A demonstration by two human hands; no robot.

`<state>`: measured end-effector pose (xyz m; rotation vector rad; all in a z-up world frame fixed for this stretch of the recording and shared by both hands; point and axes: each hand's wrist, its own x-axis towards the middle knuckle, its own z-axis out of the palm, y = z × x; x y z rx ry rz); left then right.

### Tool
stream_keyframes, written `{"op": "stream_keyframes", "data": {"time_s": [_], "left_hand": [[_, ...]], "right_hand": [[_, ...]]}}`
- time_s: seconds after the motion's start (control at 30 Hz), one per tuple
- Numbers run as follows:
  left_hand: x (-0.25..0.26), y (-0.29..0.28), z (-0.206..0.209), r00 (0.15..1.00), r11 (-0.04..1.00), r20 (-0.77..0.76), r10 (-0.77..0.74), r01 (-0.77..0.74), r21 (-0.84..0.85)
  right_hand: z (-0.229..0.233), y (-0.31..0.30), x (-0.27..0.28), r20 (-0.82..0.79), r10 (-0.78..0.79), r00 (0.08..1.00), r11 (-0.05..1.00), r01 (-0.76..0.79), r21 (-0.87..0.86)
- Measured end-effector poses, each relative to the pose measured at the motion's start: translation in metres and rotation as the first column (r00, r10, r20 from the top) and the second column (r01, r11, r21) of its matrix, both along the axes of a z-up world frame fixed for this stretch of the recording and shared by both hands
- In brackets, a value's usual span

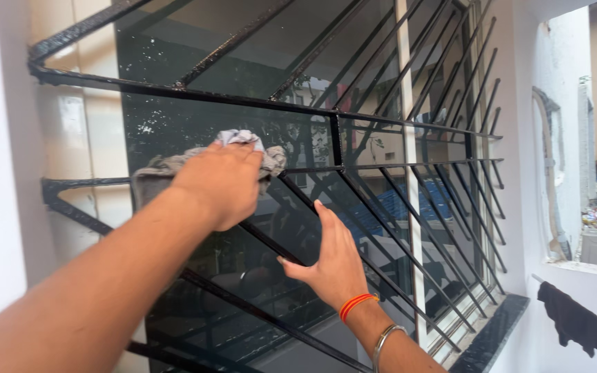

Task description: The person wipes down the black metal bars of a window grill with a cloth, moving the cloth across the horizontal and diagonal segments.

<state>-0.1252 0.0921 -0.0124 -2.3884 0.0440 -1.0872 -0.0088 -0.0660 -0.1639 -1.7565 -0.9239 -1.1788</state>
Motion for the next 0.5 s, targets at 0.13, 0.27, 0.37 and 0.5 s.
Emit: {"op": "stream_keyframes", "data": {"time_s": [0.13, 0.27, 0.37, 0.5], "left_hand": [[-0.036, 0.022, -0.003, 0.999, 1.000, 0.040, -0.012, 0.012, 0.008], [-0.063, 0.037, -0.006, 0.998, 0.999, 0.063, 0.002, -0.006, 0.049], [-0.061, 0.036, -0.005, 0.997, 0.995, 0.057, 0.043, -0.048, 0.084], [-0.042, 0.030, -0.002, 0.994, 0.989, 0.073, 0.080, -0.088, 0.123]], "right_hand": [[0.000, 0.000, -0.005, -0.007, 0.006, 1.000, 1.000, -0.006, 0.007], [0.000, 0.001, -0.007, -0.031, 0.018, 0.999, 1.000, -0.018, 0.007], [0.000, 0.002, -0.007, 0.006, 0.029, 1.000, 0.999, -0.029, 0.030], [0.003, 0.002, -0.008, -0.047, 0.044, 0.998, 0.999, -0.042, 0.034]]}}
